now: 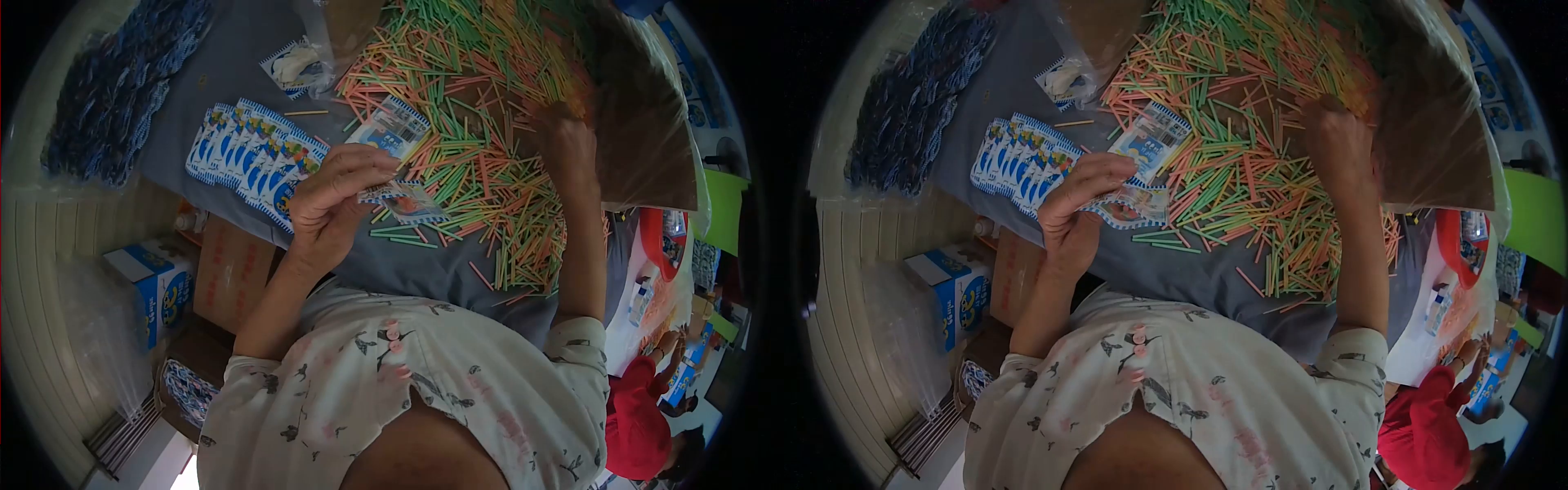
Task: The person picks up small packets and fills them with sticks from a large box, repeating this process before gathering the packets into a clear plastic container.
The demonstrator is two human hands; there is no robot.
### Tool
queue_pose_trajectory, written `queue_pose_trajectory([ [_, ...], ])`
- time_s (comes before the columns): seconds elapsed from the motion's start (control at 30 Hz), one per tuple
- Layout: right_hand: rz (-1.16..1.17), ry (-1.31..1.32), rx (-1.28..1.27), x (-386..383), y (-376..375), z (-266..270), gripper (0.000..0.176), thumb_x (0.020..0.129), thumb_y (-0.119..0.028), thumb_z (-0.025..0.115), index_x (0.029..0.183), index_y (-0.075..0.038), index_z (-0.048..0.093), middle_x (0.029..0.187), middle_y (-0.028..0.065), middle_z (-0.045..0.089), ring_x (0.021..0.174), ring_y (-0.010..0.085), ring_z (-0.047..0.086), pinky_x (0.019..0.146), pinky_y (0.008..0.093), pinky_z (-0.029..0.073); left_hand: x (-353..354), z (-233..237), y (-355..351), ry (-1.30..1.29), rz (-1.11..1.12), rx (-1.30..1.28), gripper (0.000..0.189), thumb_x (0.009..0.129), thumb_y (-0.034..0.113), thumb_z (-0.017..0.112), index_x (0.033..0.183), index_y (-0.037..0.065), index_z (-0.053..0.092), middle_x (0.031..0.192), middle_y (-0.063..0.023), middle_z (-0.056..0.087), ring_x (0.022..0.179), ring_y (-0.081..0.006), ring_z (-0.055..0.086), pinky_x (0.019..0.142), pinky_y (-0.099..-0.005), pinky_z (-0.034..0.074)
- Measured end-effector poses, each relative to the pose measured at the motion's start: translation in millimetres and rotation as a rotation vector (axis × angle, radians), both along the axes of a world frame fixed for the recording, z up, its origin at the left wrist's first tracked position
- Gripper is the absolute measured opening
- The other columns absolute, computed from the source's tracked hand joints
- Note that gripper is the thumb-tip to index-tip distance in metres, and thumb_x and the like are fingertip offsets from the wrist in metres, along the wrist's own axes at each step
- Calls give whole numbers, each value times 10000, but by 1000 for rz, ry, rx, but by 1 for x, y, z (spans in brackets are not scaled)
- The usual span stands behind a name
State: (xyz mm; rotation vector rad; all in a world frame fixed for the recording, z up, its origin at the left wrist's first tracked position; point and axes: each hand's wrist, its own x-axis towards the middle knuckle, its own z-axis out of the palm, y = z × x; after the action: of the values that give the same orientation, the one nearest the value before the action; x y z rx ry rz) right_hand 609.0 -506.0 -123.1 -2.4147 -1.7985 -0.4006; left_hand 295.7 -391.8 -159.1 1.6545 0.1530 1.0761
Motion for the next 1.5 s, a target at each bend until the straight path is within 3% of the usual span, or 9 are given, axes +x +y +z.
queue_pose_trajectory([
  [0.13, 126, 112, 268, -9, -5, 6, 155, 807, -37, 665, 961, -51, 673, 875, 144, 688, 721, 273, 695, 608, 381, 543, -2, -3, 1, -3, 5, 2, 217, 908, 116, 627, 1085, 4, 684, 1091, -112, 688, 1051, -255, 614, 932, -381, 455],
  [0.3, 353, 1213, 818, -99, -11, 56, 148, 784, 34, 718, 921, -17, 696, 801, 85, 695, 672, 87, 639, 563, 245, 476, -2, -6, 3, 80, 56, 116, 218, 875, 42, 639, 1084, -2, 682, 1070, -115, 690, 1034, -250, 624, 920, -369, 463],
  [0.63, 695, 840, 399, -139, 27, 33, 97, 771, 18, 725, 865, 8, 701, 786, 61, 714, 682, 135, 649, 629, 255, 497, -5, -18, -8, 55, 90, -24, 220, 879, -41, 616, 1093, -23, 662, 1032, -135, 686, 934, -229, 653, 837, -320, 506],
  [0.8, 533, 1510, 499, -155, 25, 24, 123, 784, 33, 706, 905, 14, 706, 790, 57, 704, 734, 167, 657, 680, 274, 518, -8, -18, -11, 42, 88, -93, 193, 918, -26, 591, 1105, -43, 638, 1024, -141, 680, 892, -195, 648, 788, -293, 519],
  [0.87, 541, 1431, 499, -156, 26, 12, 131, 793, 30, 699, 922, 16, 707, 818, 65, 705, 757, 188, 656, 681, 287, 518, -6, -13, -15, 15, 102, -90, 203, 867, -49, 641, 1069, -31, 659, 950, -126, 692, 851, -200, 673, 745, -293, 525],
  [0.93, 579, 894, 522, -159, 29, 3, 124, 804, 15, 695, 927, 7, 710, 862, 82, 710, 759, 209, 657, 688, 303, 517, -10, -9, -14, 27, 103, -43, 232, 860, -48, 653, 1091, -35, 643, 941, -121, 692, 829, -196, 684, 722, -292, 530],
  [1.1, 598, 1120, 352, -166, 36, -2, 182, 835, -105, 700, 1001, -34, 716, 946, 121, 706, 863, 245, 647, 804, 364, 480, -28, -19, -26, 131, 26, -156, 238, 851, -28, 675, 1082, -43, 618, 943, -109, 686, 819, -162, 688, 723, -272, 547],
  [1.33, 689, 293, 54, -199, 27, 23, 488, 830, -297, 721, 1262, -103, 605, 1232, 149, 569, 918, 289, 616, 828, 414, 427, -48, -34, -23, 13, -3, -481, 230, 805, -90, 644, 1027, -30, 639, 893, -120, 663, 822, -166, 673, 705, -276, 525],
  [1.5, 361, 263, 130, -206, 15, 13, 441, 817, -212, 740, 1224, -96, 615, 1074, 145, 591, 791, 259, 628, 695, 382, 478, -57, -13, -8, 367, 311, 109, 214, 775, 3, 703, 985, -10, 665, 841, -114, 623, 814, -246, 599, 706, -386, 498],
])
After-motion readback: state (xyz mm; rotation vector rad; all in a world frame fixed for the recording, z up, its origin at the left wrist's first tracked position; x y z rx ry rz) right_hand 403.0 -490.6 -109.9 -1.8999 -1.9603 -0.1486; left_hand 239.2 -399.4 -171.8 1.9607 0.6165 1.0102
